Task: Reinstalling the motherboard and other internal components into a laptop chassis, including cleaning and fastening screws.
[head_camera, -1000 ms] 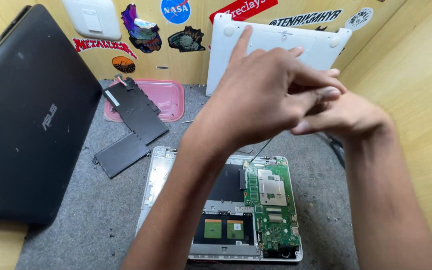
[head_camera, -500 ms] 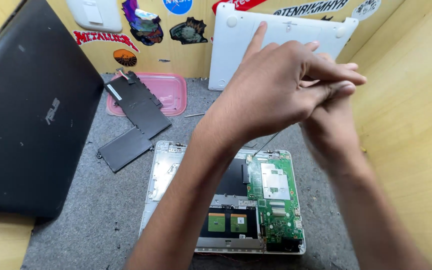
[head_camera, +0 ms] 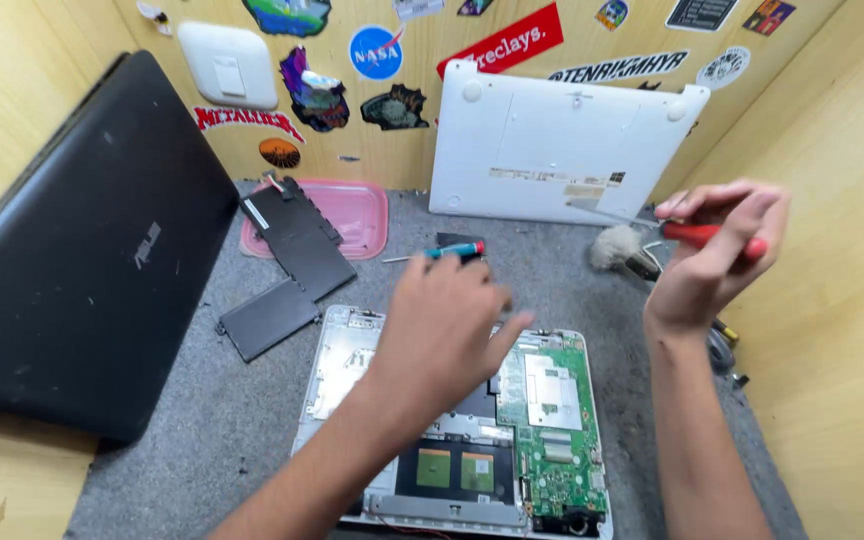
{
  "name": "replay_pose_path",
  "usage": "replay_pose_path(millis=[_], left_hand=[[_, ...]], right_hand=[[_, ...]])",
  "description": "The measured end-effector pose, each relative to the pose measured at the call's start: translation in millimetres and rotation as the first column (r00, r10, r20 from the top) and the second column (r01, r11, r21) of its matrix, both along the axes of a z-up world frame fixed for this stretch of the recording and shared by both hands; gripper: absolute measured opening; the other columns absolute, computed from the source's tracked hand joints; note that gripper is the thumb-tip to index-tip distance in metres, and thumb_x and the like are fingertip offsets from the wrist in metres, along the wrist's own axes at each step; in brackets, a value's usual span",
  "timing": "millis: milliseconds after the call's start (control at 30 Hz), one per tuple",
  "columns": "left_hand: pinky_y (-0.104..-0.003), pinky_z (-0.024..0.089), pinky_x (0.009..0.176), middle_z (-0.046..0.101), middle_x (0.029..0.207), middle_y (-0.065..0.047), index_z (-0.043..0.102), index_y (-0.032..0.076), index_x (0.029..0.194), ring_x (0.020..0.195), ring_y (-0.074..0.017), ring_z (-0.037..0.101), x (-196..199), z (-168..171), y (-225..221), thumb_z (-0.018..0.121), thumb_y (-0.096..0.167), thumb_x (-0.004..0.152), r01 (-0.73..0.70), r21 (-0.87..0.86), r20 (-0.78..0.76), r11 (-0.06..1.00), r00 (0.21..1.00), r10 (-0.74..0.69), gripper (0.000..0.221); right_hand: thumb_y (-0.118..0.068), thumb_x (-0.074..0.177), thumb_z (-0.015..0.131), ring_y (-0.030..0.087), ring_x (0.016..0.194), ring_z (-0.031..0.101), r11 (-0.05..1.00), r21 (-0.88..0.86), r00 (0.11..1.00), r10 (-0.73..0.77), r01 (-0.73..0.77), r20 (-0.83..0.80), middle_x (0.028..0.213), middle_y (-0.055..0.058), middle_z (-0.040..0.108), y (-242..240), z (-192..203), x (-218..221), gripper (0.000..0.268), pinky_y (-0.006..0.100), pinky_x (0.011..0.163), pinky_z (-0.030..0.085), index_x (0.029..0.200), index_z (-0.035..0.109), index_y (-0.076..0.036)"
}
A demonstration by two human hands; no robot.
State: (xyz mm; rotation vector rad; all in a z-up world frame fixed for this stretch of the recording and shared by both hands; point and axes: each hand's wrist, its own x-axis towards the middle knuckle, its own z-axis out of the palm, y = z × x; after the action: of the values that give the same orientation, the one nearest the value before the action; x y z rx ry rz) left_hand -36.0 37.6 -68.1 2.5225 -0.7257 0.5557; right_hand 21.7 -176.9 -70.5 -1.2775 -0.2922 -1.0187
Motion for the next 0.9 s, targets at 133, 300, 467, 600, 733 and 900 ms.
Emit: replay_pose_path(millis=[133, 300, 467, 600, 733, 900], left_hand=[[-0.052, 0.047, 0.090, 0.071, 0.100, -0.015, 0.076, 0.009, 0.104, 0.096, -0.0346, 0.067, -10, -76, 5, 0.066, 0.043, 0.097, -0.011, 0.270, -0.134, 0.963, 0.990, 0.049, 0.035], [-0.054, 0.048, 0.096, 0.069, 0.093, -0.016, 0.074, 0.004, 0.103, 0.097, -0.0334, 0.068, -3, -78, 1, 0.067, 0.034, 0.097, -0.037, 0.261, -0.078, 0.965, 0.995, 0.059, 0.031], [-0.059, 0.044, 0.095, 0.064, 0.084, -0.014, 0.070, 0.004, 0.085, 0.097, -0.0357, 0.063, 4, -88, -7, 0.066, 0.034, 0.096, -0.061, 0.151, -0.098, 0.987, 0.992, 0.076, 0.032], [-0.059, 0.043, 0.092, 0.060, 0.082, -0.012, 0.067, 0.007, 0.082, 0.094, -0.0349, 0.063, 2, -91, -5, 0.067, 0.035, 0.095, -0.009, 0.143, -0.074, 0.990, 0.997, 0.020, 0.031], [-0.048, 0.044, 0.085, 0.062, 0.103, -0.009, 0.062, 0.013, 0.097, 0.096, -0.0312, 0.059, 4, -87, 9, 0.065, 0.052, 0.097, 0.092, 0.140, -0.246, 0.986, 0.968, -0.056, 0.039], [-0.048, 0.045, 0.090, 0.061, 0.112, -0.010, 0.062, 0.018, 0.111, 0.105, -0.0307, 0.057, 5, -88, 15, 0.073, 0.056, 0.089, 0.180, 0.077, -0.334, 0.981, 0.931, -0.144, 0.045]], right_hand=[[-0.061, 0.109, 0.024, 0.018, 0.064, 0.062, 0.943, -0.309, 0.950, -0.204, 0.125, -0.237, 0.073, 0.009, 0.055, -18, -51, -1, 0.062, 0.027, 0.063, 0.053, 0.093, 0.053, -0.009], [-0.057, 0.111, 0.016, 0.011, 0.045, 0.053, 0.932, -0.356, 0.899, -0.209, 0.065, -0.384, 0.053, 0.003, 0.050, -23, -58, 8, 0.067, 0.020, 0.049, 0.045, 0.082, 0.058, -0.014], [-0.050, 0.115, 0.022, 0.012, 0.043, 0.054, 0.919, -0.386, 0.920, -0.217, 0.079, -0.328, 0.050, 0.006, 0.050, -20, -49, 1, 0.065, 0.020, 0.048, 0.044, 0.081, 0.060, -0.010], [-0.050, 0.115, 0.028, 0.010, 0.040, 0.049, 0.930, -0.363, 0.916, -0.196, 0.060, -0.349, 0.051, 0.008, 0.051, -11, -26, -16, 0.066, 0.020, 0.045, 0.042, 0.090, 0.073, -0.008], [-0.059, 0.103, 0.054, 0.014, 0.057, 0.063, 0.959, -0.281, 0.938, -0.070, -0.030, -0.341, 0.076, 0.012, 0.066, -18, -22, -13, 0.062, 0.019, 0.044, 0.036, 0.095, 0.072, 0.000], [-0.037, 0.105, 0.071, 0.006, 0.053, 0.055, 0.973, -0.217, 0.870, -0.034, -0.084, -0.493, 0.073, 0.005, 0.065, -18, -19, -11, 0.031, 0.016, 0.042, 0.041, 0.094, 0.069, -0.008]])
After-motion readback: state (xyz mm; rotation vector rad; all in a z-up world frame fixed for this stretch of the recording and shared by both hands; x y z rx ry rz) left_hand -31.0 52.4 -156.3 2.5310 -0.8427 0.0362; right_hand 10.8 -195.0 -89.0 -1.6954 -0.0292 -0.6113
